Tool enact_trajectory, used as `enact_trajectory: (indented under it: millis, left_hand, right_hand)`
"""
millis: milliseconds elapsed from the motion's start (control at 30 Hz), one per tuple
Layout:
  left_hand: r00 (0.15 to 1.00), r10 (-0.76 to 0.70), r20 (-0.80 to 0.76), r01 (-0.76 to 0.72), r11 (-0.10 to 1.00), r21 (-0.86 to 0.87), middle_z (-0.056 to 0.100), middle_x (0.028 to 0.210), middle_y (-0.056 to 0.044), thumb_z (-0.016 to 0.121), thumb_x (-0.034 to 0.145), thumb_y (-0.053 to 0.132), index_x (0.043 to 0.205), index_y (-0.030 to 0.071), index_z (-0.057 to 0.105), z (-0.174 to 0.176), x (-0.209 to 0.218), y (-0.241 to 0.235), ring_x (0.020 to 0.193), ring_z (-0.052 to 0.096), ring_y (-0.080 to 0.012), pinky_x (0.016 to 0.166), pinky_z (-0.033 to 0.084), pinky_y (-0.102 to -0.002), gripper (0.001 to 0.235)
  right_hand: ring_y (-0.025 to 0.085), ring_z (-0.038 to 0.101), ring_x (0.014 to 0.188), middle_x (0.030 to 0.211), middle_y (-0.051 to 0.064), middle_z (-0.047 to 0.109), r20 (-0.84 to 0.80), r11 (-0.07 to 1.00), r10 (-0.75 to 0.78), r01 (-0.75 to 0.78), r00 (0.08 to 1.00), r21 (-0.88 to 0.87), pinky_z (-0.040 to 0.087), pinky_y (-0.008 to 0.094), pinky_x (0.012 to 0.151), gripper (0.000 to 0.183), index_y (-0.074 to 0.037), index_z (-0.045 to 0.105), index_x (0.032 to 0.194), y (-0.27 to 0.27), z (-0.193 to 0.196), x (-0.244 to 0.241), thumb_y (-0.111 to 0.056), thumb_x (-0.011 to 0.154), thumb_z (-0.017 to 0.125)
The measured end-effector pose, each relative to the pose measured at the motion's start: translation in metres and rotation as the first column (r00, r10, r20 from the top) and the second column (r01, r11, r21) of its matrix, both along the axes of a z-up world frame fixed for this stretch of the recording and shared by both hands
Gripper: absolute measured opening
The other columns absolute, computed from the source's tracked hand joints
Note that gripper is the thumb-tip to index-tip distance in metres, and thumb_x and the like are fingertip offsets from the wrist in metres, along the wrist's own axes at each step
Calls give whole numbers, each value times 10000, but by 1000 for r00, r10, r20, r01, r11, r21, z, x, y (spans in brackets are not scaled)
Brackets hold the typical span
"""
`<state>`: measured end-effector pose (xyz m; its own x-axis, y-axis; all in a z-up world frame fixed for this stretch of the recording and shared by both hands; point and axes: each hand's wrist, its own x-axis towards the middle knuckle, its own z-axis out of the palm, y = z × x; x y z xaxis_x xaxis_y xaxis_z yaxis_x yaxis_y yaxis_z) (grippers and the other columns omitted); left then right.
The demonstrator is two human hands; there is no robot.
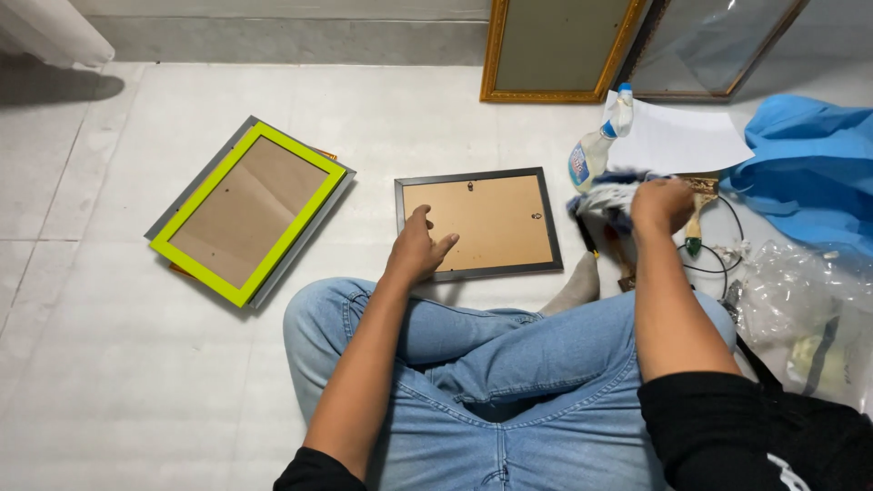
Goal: Cleaning picture frame components with a cloth and brush before assembling them.
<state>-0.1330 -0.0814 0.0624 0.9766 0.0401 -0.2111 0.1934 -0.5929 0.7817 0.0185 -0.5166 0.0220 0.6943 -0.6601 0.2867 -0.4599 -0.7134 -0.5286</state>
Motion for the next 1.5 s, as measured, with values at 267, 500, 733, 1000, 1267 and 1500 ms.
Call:
enact_trajectory:
  millis: [267, 500, 733, 1000, 1267, 1500]
  left_hand:
    - [994, -106, -26, 66, 774, -630, 392, 1544, -334, 876, 797, 325, 1604, 75, 214, 47, -6, -47, 1337, 496, -526, 1042, 481, -574, 1074]
    - [980, -196, 24, 185, 870, -457, 336, 1598, -307, 820, 786, 441, 1656, 193, 72, 32, 5, -77, 1433, 379, -506, 1203, 328, -602, 1174]
    - [998, -58, 15, 50, 663, -747, 741, 1197, -110, 787, 869, 125, 1251, 106, 741, -28, 23, -66, 1167, 633, -172, 1084, 480, -401, 386]
    - [890, 326, -317, -452, 715, -533, 722, 907, -251, 464, 953, 757, 954, -82, 736, -14, 41, -61, 941, 660, -310, 871, 499, -503, 882]
    - [971, 222, 88, -152, 857, -492, 564, 1090, -225, 699, 862, 261, 1257, 40, 523, -19, 46, -62, 1013, 632, -413, 905, 511, -514, 486]
    - [906, -422, 27, 380, 842, 382, 771, 916, -58, 681, 771, 355, 994, 201, 794, -10, 67, -38, 922, 735, -345, 849, 539, -514, 293]
  right_hand:
    - [227, 780, 762, 793, 118, 700, 246, 118, 36, -248, 969, 961, 655, 415, 752, 197, -4, 687, 948, 79, 92, -42, -134, 841, 584]
    - [149, 687, 737, 865, 67, 674, 2, 235, 614, -185, 789, 954, 583, 327, 599, 299, -112, 689, 1207, 147, 72, -47, -257, 984, 551]
    - [227, 675, 755, 841, 121, 665, -109, 274, 739, -149, 665, 950, 540, 370, 570, 317, -38, 663, 1137, 190, 63, -53, -227, 883, 674]
    - [332, 672, 1082, 1150, 208, 718, -78, 284, 895, -424, 440, 860, 558, 497, 878, 546, -77, 642, 1294, 212, 77, -58, -98, 779, 823]
    - [205, 568, 901, 955, 119, 628, 45, 270, 830, -471, 556, 840, 483, 382, 793, 249, -35, 732, 1003, 221, 97, -65, -164, 807, 815]
    - [121, 555, 639, 680, 12, 552, 90, 244, 785, -440, 613, 864, 438, 243, 570, 130, -98, 642, 883, 222, 92, -66, -94, 847, 766]
